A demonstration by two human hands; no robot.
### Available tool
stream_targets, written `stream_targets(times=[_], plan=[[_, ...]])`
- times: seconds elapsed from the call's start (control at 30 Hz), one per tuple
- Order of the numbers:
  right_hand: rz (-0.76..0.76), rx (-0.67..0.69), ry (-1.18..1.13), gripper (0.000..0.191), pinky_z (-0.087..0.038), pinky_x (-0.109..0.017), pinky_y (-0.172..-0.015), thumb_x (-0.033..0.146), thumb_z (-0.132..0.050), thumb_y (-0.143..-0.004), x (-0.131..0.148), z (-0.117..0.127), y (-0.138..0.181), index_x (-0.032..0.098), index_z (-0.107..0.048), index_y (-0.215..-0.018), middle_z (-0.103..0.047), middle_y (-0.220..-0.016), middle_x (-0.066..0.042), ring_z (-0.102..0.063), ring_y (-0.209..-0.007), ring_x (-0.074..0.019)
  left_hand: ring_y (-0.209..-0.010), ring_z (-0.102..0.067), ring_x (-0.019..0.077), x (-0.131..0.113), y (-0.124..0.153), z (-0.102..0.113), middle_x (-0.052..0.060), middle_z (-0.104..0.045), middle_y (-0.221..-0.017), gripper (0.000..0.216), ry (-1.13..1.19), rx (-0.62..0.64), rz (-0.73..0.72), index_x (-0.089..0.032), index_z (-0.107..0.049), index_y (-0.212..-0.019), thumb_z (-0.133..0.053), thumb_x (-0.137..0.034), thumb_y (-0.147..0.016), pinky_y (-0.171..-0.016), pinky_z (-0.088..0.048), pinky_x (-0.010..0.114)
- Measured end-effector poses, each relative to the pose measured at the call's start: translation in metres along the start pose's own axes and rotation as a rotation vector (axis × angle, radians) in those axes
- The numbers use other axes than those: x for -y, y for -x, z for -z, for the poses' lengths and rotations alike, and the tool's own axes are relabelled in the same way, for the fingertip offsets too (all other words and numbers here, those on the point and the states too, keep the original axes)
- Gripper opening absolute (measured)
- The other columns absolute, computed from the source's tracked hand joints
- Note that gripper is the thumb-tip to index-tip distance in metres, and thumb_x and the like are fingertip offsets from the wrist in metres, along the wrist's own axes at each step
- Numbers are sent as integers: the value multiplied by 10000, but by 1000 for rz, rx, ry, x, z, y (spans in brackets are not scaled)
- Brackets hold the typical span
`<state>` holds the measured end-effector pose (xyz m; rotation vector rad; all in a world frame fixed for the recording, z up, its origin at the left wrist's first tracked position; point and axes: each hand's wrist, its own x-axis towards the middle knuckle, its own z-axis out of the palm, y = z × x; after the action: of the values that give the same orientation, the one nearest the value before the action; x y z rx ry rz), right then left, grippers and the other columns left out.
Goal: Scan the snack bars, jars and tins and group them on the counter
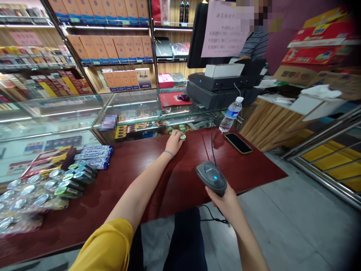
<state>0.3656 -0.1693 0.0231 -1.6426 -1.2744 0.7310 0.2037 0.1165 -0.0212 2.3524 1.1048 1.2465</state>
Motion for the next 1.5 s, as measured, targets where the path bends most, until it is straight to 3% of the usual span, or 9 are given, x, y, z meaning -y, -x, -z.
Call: stream_targets(times=[0.1, 0.23, 0.4, 0.57, 0.73, 0.87, 1.03, 1.3, 1.5], plan=[[-29, -17, -13, 296, -430, -274, -435, 436, -693, -789, 9, -1, 6, 227, -610, -983, -601, -500, 48, -597, -435, -196, -1036, -614, 215, -5, 9, 14, 68, -624, -1069, 227, 40, 21, 35, -203, -612, -1084, -670, -134, -876, -962, -514, 359], [-72, -8, -60, 293, -435, -278, -440, 447, -690, -787, 28, -7, 17, 238, -581, -960, -549, -472, 76, -533, -377, -172, -906, -632, 181, -7, 37, 49, 46, -648, -1011, 216, 152, -76, 157, -201, -588, -1049, -690, -169, -860, -849, -537, 322], [-33, 45, -75, 317, -446, -274, -450, 437, -687, -790, 47, -22, 30, 231, -562, -995, -552, -508, 75, -540, -407, -168, -906, -669, 170, -4, 88, 113, 56, -672, -1042, 213, 293, -161, 235, -196, -588, -1023, -699, -211, -841, -822, -565, 312], [16, 95, -89, 299, -445, -267, -453, 447, -676, -799, 68, -44, 45, 230, -563, -969, -552, -510, 75, -530, -405, -159, -1002, -676, 196, 2, 146, 183, 71, -683, -1103, 257, 197, -230, 229, -213, -640, -1110, -676, -236, -857, -882, -570, 348], [88, 199, -100, 274, -451, -262, -462, 446, -652, -818, 85, -73, 60, 227, -561, -957, -576, -536, 58, -552, -417, -160, -1026, -690, 207, 9, 202, 229, 63, -698, -1059, 225, 229, -297, 324, -208, -634, -1061, -681, -263, -848, -945, -568, 391], [132, 287, -80, 285, -445, -245, -461, 419, -650, -813, 90, -96, 72, 232, -558, -1009, -621, -589, 42, -575, -444, -161, -1064, -696, 212, 16, 228, 243, 64, -704, -1064, 227, 346, -361, 390, -203, -602, -1034, -677, -249, -826, -998, -554, 418], [187, 364, -33, 269, -442, -219, -472, 353, -643, -796, 92, -115, 86, 242, -574, -1031, -688, -684, 20, -646, -528, -173, -1044, -699, 206, 21, 233, 245, 62, -704, -1040, 223, 375, -398, 423, -195, -587, -1007, -674, -209, -802, -991, -558, 410], [217, 379, 20, 341, -464, -243, -480, 312, -629, -754, 95, -120, 94, 201, -629, -1076, -715, -698, -18, -694, -602, -219, -1040, -682, 209, 19, 234, 250, 74, -684, -1040, 170, 207, -407, 345, -196, -622, -988, -678, -262, -842, -964, -563, 393], [200, 320, -6, 271, -462, -247, -484, 360, -635, -769, 97, -121, 99, 235, -578, -1003, -712, -702, -8, -687, -597, -216, -991, -697, 195, 25, 235, 246, 63, -699, -1024, 209, 320, -412, 387, -186, -607, -1006, -685, -213, -814, -929, -571, 380]])
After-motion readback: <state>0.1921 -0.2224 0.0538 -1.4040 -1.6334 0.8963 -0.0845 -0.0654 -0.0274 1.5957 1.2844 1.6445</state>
